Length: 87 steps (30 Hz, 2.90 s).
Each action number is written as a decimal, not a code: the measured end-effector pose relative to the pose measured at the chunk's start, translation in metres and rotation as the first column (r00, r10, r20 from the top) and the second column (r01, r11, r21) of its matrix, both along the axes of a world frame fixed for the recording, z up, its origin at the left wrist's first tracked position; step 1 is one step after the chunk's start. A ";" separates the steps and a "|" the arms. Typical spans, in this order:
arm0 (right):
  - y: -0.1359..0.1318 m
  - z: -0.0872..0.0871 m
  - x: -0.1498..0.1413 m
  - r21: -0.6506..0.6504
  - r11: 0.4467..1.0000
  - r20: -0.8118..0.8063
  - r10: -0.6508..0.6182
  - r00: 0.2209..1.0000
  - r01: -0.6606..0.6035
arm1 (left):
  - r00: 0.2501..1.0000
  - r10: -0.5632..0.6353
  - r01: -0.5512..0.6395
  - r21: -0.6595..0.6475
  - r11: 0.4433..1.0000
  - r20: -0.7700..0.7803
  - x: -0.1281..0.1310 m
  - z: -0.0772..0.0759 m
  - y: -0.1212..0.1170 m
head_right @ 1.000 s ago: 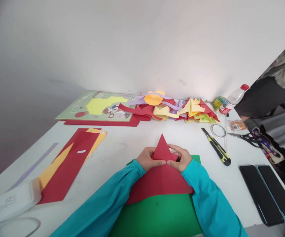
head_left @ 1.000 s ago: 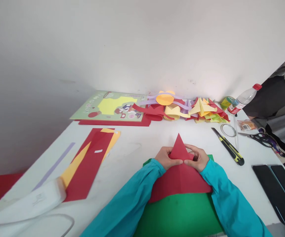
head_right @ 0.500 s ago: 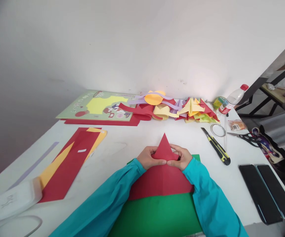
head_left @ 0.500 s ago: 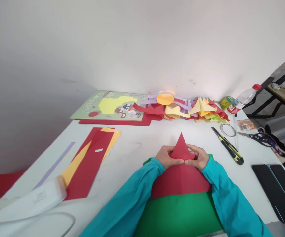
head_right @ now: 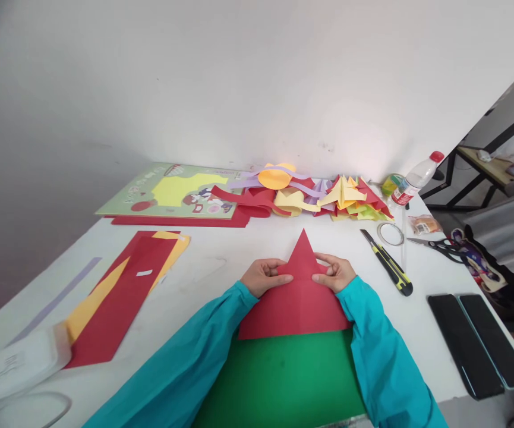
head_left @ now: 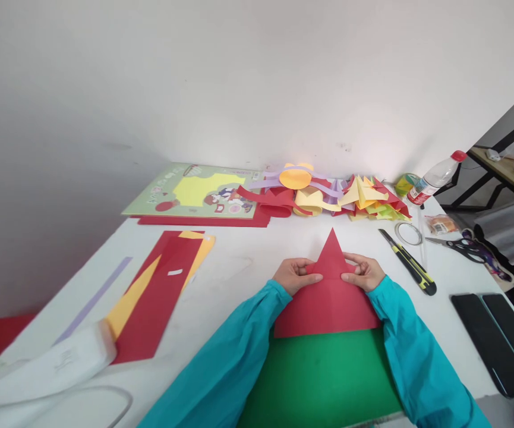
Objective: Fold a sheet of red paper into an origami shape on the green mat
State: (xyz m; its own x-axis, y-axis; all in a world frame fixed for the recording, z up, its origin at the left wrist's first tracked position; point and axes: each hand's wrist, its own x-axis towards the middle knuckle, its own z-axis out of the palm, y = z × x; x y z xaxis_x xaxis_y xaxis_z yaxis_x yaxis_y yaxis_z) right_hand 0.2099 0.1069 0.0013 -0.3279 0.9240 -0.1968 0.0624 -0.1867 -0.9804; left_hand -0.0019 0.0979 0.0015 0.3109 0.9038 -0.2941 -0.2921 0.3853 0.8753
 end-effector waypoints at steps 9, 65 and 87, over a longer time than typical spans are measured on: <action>0.000 -0.004 -0.006 0.001 0.984 0.063 -0.178 0.982 0.178 | 0.997 0.070 -0.069 0.042 0.997 -0.019 -0.003 0.000 0.002; -0.026 0.024 -0.027 0.155 0.988 0.127 -0.009 0.992 -0.011 | 0.993 0.105 -0.118 0.312 0.943 0.058 0.022 0.002 -0.018; -0.024 0.015 -0.023 0.173 0.968 0.210 0.144 0.967 -0.181 | 0.978 0.207 -0.207 0.228 0.951 0.023 0.015 -0.003 -0.010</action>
